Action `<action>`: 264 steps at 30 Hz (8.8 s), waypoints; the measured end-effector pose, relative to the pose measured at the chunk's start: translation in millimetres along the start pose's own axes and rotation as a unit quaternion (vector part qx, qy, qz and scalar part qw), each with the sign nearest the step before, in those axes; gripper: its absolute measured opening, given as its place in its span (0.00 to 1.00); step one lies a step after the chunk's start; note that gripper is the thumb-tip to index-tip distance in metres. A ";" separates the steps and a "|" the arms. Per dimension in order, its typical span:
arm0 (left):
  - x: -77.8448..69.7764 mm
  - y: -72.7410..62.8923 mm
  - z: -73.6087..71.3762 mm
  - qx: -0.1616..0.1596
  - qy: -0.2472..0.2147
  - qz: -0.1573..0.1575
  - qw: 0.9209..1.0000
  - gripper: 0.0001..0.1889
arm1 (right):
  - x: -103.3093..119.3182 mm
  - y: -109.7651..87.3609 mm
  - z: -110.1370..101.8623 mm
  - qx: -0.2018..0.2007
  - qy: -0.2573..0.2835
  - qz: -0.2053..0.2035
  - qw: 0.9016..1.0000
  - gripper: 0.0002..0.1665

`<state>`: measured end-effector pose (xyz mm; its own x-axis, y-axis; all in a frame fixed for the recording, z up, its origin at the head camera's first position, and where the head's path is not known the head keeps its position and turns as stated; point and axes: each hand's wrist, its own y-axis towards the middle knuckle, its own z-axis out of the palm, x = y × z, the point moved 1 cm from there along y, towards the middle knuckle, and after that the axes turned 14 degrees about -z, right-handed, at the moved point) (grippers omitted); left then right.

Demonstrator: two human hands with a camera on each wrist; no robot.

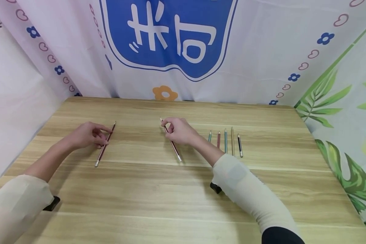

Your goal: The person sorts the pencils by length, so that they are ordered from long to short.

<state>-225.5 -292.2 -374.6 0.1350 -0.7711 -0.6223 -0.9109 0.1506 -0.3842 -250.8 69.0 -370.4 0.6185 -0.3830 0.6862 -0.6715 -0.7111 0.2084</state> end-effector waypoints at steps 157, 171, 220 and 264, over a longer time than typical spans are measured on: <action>-3.2 4.9 -2.0 0.032 -0.026 -0.009 0.999 0.23 | 58.7 118.9 128.0 -0.058 0.160 0.124 0.978 0.19; -4.1 4.9 -1.5 0.037 -0.023 -0.010 0.999 0.24 | 57.0 121.6 127.1 -0.089 0.144 0.129 0.977 0.14; -8.5 7.0 -2.1 0.035 -0.006 -0.008 0.999 0.24 | 50.8 92.5 77.6 -0.052 0.182 0.062 0.980 0.17; -6.4 2.7 -2.7 0.036 0.032 0.020 0.999 0.24 | 38.3 45.4 20.1 -0.061 0.157 0.084 0.982 0.13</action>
<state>-229.8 -288.5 -369.8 0.0724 -0.8011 -0.5941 -0.8839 0.2244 -0.4103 -249.4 10.1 -348.6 0.3513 -0.2747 0.8950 -0.8092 -0.5699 0.1428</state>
